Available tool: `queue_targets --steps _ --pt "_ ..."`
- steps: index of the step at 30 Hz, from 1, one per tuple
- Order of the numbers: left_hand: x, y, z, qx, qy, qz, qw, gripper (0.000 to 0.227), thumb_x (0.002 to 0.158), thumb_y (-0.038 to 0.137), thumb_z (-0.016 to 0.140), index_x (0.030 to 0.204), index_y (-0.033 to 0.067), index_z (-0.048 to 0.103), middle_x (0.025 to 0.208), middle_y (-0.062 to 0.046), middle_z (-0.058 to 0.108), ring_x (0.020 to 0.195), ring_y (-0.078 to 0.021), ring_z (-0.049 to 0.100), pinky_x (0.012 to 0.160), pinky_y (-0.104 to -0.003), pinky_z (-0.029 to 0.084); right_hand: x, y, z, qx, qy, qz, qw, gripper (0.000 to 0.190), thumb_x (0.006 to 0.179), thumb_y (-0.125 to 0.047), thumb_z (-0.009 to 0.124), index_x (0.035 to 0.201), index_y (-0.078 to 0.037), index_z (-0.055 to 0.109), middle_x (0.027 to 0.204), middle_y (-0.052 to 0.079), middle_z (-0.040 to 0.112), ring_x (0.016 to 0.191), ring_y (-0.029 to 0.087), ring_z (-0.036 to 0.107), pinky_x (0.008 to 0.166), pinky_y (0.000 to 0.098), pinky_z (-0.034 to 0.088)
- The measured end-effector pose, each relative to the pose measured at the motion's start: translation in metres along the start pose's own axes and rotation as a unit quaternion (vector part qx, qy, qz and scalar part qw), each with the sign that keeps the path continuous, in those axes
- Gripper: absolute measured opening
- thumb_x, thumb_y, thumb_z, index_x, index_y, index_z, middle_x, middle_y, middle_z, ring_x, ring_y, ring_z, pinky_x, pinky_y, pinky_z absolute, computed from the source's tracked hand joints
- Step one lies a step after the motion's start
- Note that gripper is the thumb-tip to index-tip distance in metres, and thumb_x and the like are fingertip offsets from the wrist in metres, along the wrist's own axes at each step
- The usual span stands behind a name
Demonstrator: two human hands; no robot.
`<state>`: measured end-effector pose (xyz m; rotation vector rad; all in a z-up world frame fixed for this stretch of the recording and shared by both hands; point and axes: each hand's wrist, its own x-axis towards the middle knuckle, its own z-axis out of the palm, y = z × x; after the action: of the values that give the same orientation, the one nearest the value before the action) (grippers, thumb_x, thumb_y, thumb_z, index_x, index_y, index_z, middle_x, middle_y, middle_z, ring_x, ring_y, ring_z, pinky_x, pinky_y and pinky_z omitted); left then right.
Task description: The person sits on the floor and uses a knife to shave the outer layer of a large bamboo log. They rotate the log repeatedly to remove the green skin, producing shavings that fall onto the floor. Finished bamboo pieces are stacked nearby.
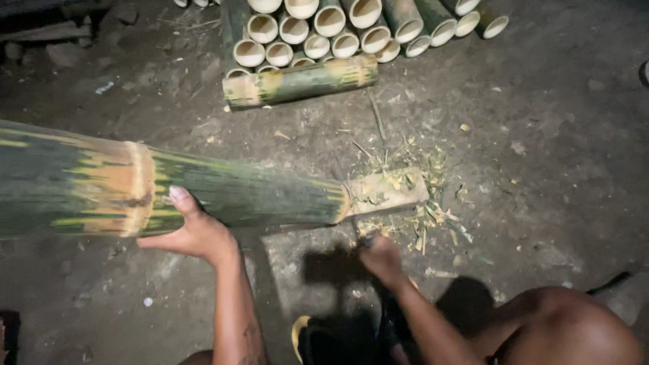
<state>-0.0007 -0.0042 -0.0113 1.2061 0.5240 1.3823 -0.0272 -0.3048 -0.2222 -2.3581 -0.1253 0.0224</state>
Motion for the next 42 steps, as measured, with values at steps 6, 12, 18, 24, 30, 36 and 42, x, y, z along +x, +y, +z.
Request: queue_targets --steps 6,12,18,24,30,36,42 --pt "-0.004 -0.001 -0.001 0.039 0.001 0.01 0.999 0.089 0.094 0.029 0.087 0.147 -0.0052 0.024 0.142 -0.027 0.046 0.127 -0.0312 0.06 0.109 -0.044 0.054 -0.022 -0.035 0.033 -0.009 0.058 0.033 0.998 0.027 0.08 -0.015 0.069 0.103 -0.002 0.065 0.081 0.024 0.07 0.079 0.045 0.068 0.07 0.0527 0.055" --pt "-0.001 0.006 0.002 -0.004 -0.011 0.026 1.0 0.092 0.092 0.033 0.087 0.147 -0.0052 0.024 0.144 -0.025 0.048 0.126 -0.0301 0.06 0.111 -0.042 0.056 -0.003 -0.004 -0.006 -0.01 0.011 0.109 0.994 0.029 0.079 -0.021 0.079 0.097 -0.002 0.066 0.082 0.024 0.071 0.08 0.045 0.069 0.069 0.0526 0.054" --pt "-0.011 0.006 0.009 0.031 0.004 0.044 0.999 0.092 0.089 0.031 0.09 0.147 -0.0061 0.029 0.143 -0.026 0.051 0.127 -0.0313 0.06 0.113 -0.043 0.052 -0.026 0.039 0.055 0.027 0.067 0.012 0.997 0.022 0.082 -0.019 0.073 0.098 -0.005 0.068 0.084 0.022 0.071 0.08 0.041 0.07 0.071 0.05 0.056" --pt "-0.017 0.015 0.048 -0.036 -0.031 0.052 0.997 0.093 0.086 0.02 0.095 0.149 -0.005 0.031 0.148 -0.022 0.047 0.136 -0.0308 0.053 0.119 -0.045 0.041 -0.013 0.121 0.051 -0.035 -0.042 0.005 0.998 0.024 0.085 -0.028 0.076 0.089 -0.005 0.071 0.087 0.02 0.07 0.08 0.038 0.069 0.071 0.0475 0.054" --pt "-0.015 -0.012 0.05 -0.105 -0.092 0.056 0.989 0.095 0.086 0.024 0.09 0.154 -0.0034 0.029 0.151 -0.019 0.046 0.14 -0.0316 0.05 0.123 -0.045 0.041 -0.024 0.117 0.064 0.111 0.013 -0.02 0.994 0.026 0.078 -0.027 0.078 0.088 -0.005 0.07 0.085 0.019 0.071 0.081 0.037 0.07 0.072 0.0463 0.055" --pt "0.007 -0.042 0.009 -0.104 -0.271 -0.004 0.957 0.098 0.093 0.034 0.081 0.164 -0.0039 0.026 0.161 -0.021 0.036 0.146 -0.0294 0.04 0.129 -0.042 0.032 -0.02 0.111 0.045 0.118 -0.021 0.101 0.988 0.032 0.078 -0.023 0.073 0.096 -0.001 0.059 0.084 0.022 0.071 0.083 0.04 0.07 0.073 0.0481 0.054" --pt "0.001 -0.027 0.024 -0.059 -0.224 0.04 0.972 0.114 0.09 0.023 0.091 0.164 -0.0013 0.008 0.167 -0.022 0.028 0.153 -0.0318 0.036 0.131 -0.045 0.029 -0.002 -0.004 0.009 0.05 -0.02 0.15 0.987 0.04 0.08 -0.029 0.077 0.106 -0.001 0.063 0.09 0.024 0.071 0.09 0.043 0.07 0.078 0.0477 0.055"
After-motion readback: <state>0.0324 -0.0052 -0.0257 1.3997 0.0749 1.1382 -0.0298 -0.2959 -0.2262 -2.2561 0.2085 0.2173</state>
